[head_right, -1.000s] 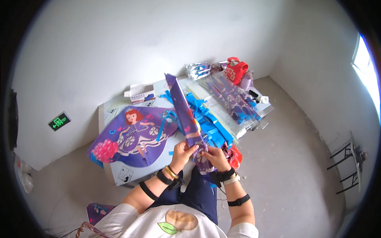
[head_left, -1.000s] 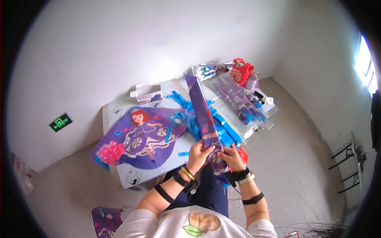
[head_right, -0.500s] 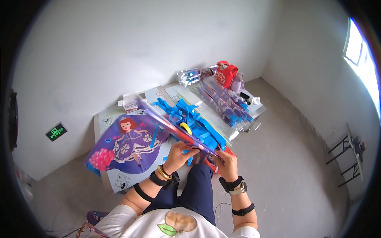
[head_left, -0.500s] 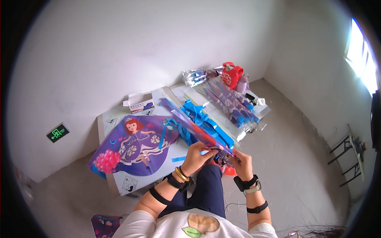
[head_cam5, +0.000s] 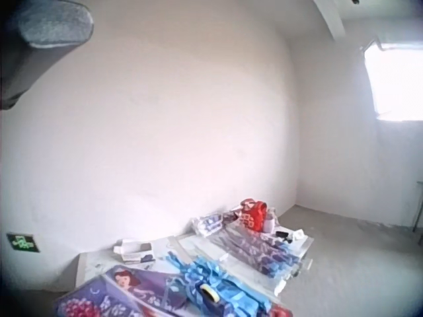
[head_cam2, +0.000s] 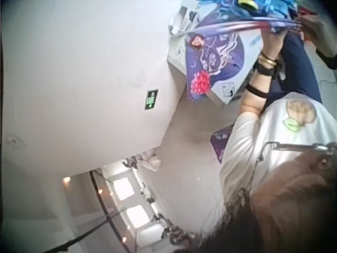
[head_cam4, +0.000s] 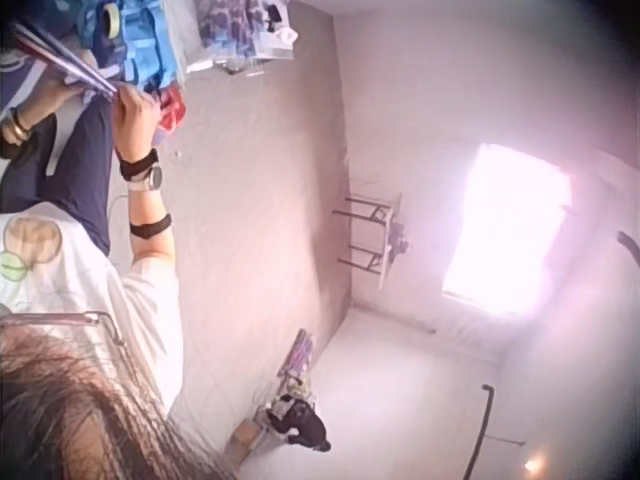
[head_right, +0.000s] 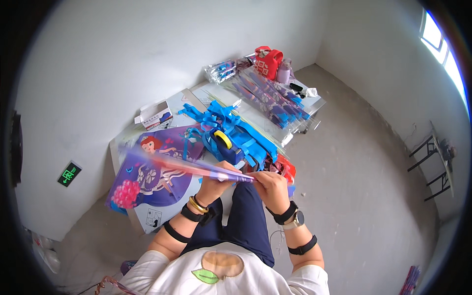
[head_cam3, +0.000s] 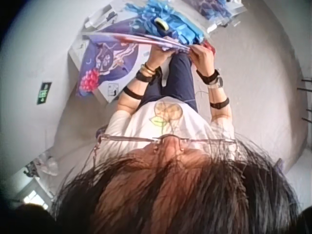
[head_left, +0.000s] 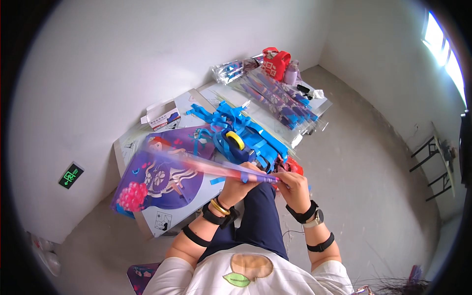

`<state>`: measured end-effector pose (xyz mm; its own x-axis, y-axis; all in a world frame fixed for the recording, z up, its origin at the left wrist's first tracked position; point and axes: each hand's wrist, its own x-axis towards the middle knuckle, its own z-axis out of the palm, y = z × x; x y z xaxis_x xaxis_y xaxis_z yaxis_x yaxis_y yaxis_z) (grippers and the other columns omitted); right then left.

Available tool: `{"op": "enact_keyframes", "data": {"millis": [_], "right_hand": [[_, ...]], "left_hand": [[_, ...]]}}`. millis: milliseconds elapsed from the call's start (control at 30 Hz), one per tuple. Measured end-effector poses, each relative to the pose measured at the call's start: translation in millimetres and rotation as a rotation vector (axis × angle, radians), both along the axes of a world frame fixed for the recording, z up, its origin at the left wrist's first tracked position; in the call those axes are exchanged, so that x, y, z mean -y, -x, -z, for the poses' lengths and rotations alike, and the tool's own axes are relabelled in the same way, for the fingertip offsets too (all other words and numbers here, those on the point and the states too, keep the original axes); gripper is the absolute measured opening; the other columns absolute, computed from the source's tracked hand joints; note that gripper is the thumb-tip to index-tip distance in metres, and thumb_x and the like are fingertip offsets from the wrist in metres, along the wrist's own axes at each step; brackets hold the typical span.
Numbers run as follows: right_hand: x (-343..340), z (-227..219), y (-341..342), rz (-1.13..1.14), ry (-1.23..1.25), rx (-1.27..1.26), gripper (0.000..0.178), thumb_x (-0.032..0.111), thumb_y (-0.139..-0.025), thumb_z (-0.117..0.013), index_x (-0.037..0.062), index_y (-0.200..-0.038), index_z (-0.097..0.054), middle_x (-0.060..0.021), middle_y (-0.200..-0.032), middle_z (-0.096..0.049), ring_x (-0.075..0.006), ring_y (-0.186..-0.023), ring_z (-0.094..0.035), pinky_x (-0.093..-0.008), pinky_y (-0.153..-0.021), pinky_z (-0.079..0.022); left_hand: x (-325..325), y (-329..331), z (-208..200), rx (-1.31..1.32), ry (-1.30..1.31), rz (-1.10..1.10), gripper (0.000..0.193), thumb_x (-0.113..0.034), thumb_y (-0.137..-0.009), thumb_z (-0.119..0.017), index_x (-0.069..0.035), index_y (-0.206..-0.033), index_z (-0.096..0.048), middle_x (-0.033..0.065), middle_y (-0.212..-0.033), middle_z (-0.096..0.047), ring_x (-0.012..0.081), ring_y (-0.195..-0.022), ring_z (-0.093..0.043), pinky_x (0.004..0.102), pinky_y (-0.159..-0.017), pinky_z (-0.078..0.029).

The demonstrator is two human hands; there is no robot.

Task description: Assembling a character-themed kite by attaching ribbons and preparing it for packaging.

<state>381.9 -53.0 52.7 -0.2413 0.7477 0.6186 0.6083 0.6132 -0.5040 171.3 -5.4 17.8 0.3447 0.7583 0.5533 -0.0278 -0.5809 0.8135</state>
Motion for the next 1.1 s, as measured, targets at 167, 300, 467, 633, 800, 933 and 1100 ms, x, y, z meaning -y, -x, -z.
{"op": "enact_keyframes", "data": {"millis": [167, 300, 467, 633, 800, 933, 1100], "right_hand": [[-8.7, 21.8, -9.5, -0.021, 0.431, -0.128, 0.016, 0.003, -0.084, -0.070, 0.0004, -0.100, -0.069, -0.0173, -0.076, -0.067, -0.0300, -0.067, -0.067, -0.0356, -0.063, -0.051], [-10.5, 57.9, -34.3, 0.042, 0.557, -0.149, 0.015, 0.006, -0.085, -0.072, 0.0000, -0.099, -0.069, -0.0128, -0.069, -0.060, -0.0183, -0.061, -0.058, -0.0334, -0.060, -0.047], [3.0, 126.5, -77.0, -0.102, 0.921, -0.463, 0.012, 0.010, -0.091, -0.071, -0.0010, -0.096, -0.071, 0.0051, -0.069, -0.055, -0.0053, -0.065, -0.046, -0.0270, -0.058, -0.042], [35.9, 173.6, -115.0, -0.049, 1.178, -0.503, 0.017, 0.015, -0.095, -0.069, 0.0009, -0.104, -0.073, 0.0055, -0.084, -0.067, -0.0029, -0.073, -0.055, -0.0216, -0.064, -0.046], [52.0, 208.4, -136.6, 0.018, 1.288, -0.661, 0.019, 0.016, -0.095, -0.070, 0.0004, -0.106, -0.073, 0.0036, -0.087, -0.070, -0.0046, -0.077, -0.060, -0.0212, -0.069, -0.050], [65.4, 226.6, -152.9, 0.082, 1.334, -0.768, 0.021, 0.018, -0.093, -0.072, 0.0020, -0.107, -0.073, 0.0058, -0.083, -0.067, -0.0041, -0.073, -0.058, -0.0224, -0.064, -0.047], [100.1, 262.3, -204.8, 0.410, 1.155, -0.802, 0.018, 0.011, -0.091, -0.071, -0.0012, -0.104, -0.072, 0.0021, -0.088, -0.069, -0.0081, -0.078, -0.060, -0.0250, -0.071, -0.049]], "left_hand": [[-6.8, -10.6, 35.9, 0.099, 0.226, -0.042, 0.014, -0.005, -0.086, -0.077, -0.004, -0.098, -0.070, 0.0018, -0.089, -0.071, 0.0110, -0.078, -0.065, 0.0262, -0.069, -0.051], [-21.8, -19.4, 51.7, 0.091, 0.399, 0.026, 0.019, -0.010, -0.087, -0.077, -0.003, -0.102, -0.067, 0.0022, -0.093, -0.071, 0.0098, -0.081, -0.064, 0.0238, -0.070, -0.051], [-48.3, -14.7, 66.3, 0.353, 0.810, -0.075, 0.020, -0.022, -0.094, -0.072, -0.003, -0.101, -0.070, 0.0011, -0.089, -0.071, 0.0094, -0.078, -0.067, 0.0228, -0.070, -0.053], [-72.2, -47.4, 79.1, 0.319, 0.894, -0.066, 0.022, -0.025, -0.094, -0.073, -0.004, -0.096, -0.068, 0.0019, -0.087, -0.070, 0.0109, -0.077, -0.068, 0.0227, -0.070, -0.054], [-80.2, -85.2, 98.2, 0.269, 0.874, -0.053, 0.017, -0.017, -0.094, -0.070, -0.003, -0.086, -0.066, 0.0013, -0.080, -0.068, 0.0088, -0.068, -0.065, 0.0238, -0.064, -0.054], [-82.6, -106.5, 114.8, 0.187, 0.940, -0.016, 0.020, -0.021, -0.096, -0.067, -0.001, -0.091, -0.068, 0.0020, -0.083, -0.068, 0.0108, -0.071, -0.067, 0.0243, -0.067, -0.056], [-124.4, -132.0, 163.5, -0.222, 0.686, 0.007, 0.046, -0.035, -0.099, -0.062, 0.000, -0.127, -0.057, 0.0173, -0.120, -0.068, 0.0256, -0.100, -0.069, 0.0361, -0.086, -0.055]]}}
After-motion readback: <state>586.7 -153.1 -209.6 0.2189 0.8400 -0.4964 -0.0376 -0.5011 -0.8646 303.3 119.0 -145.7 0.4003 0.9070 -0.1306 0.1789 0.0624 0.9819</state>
